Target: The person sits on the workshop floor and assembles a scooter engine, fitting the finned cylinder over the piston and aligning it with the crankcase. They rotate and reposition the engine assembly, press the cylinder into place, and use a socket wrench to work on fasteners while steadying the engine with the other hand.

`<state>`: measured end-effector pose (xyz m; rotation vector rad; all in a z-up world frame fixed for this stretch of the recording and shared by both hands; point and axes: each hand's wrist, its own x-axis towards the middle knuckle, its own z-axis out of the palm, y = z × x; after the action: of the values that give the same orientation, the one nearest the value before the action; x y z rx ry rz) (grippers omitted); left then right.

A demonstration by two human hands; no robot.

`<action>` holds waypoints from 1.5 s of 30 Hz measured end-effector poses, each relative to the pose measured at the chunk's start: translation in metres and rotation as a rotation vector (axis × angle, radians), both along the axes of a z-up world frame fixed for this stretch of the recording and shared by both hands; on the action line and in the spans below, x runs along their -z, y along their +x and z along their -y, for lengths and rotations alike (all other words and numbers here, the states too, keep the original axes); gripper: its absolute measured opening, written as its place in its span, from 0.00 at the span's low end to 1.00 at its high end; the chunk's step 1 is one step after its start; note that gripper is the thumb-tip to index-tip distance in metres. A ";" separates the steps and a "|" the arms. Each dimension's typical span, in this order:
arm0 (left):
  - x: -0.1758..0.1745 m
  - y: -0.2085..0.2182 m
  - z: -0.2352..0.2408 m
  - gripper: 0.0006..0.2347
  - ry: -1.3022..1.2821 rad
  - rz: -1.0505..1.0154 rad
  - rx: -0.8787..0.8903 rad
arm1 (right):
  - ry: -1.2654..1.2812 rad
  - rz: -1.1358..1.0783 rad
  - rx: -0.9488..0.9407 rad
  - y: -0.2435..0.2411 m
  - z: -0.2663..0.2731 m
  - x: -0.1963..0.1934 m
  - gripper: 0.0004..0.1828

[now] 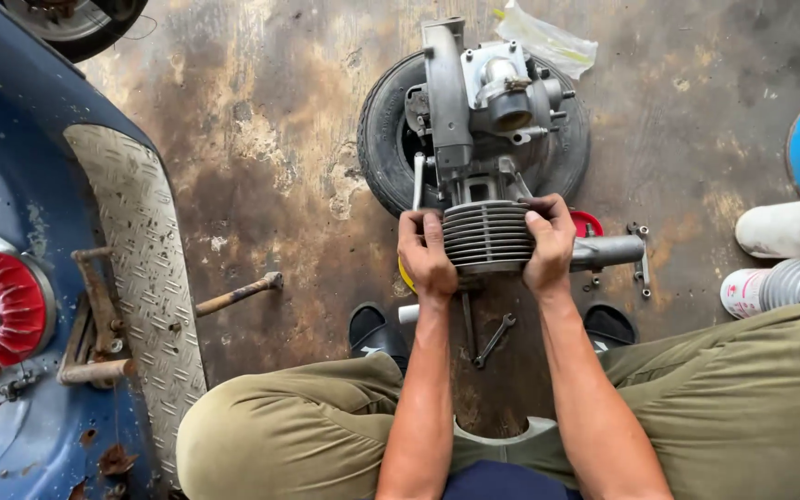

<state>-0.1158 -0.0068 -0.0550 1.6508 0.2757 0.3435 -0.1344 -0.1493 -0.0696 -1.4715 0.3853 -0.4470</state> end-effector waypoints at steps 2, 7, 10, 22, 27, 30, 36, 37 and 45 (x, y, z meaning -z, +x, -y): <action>-0.018 0.007 -0.002 0.21 -0.088 0.010 0.203 | -0.051 -0.008 -0.021 0.004 0.005 0.010 0.14; -0.048 0.016 -0.010 0.25 0.024 0.076 0.484 | -0.015 -0.004 -0.014 0.004 0.006 0.007 0.15; -0.034 0.016 -0.011 0.25 0.041 0.018 0.536 | 0.000 -0.007 -0.014 0.001 0.006 0.004 0.15; -0.005 0.012 -0.012 0.27 0.051 0.052 0.494 | 0.056 0.036 -0.046 -0.004 0.010 0.010 0.16; -0.008 0.021 -0.016 0.27 0.032 0.094 0.494 | 0.074 0.053 -0.110 0.010 0.008 0.002 0.15; -0.010 0.003 -0.016 0.31 0.015 0.053 0.513 | 0.111 0.081 -0.093 -0.007 0.004 0.008 0.14; -0.008 0.008 -0.008 0.34 0.022 0.073 0.532 | 0.086 0.132 -0.087 -0.002 0.019 0.015 0.16; -0.009 0.012 -0.011 0.37 0.044 0.066 0.537 | 0.051 0.128 -0.087 0.002 0.017 0.013 0.16; 0.005 0.008 -0.016 0.36 0.063 0.114 0.490 | 0.040 0.121 -0.053 -0.001 0.013 0.023 0.16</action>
<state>-0.1080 0.0097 -0.0598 1.6915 -0.2279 0.0736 -0.1351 -0.1621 -0.0931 -1.4052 0.2573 -0.4806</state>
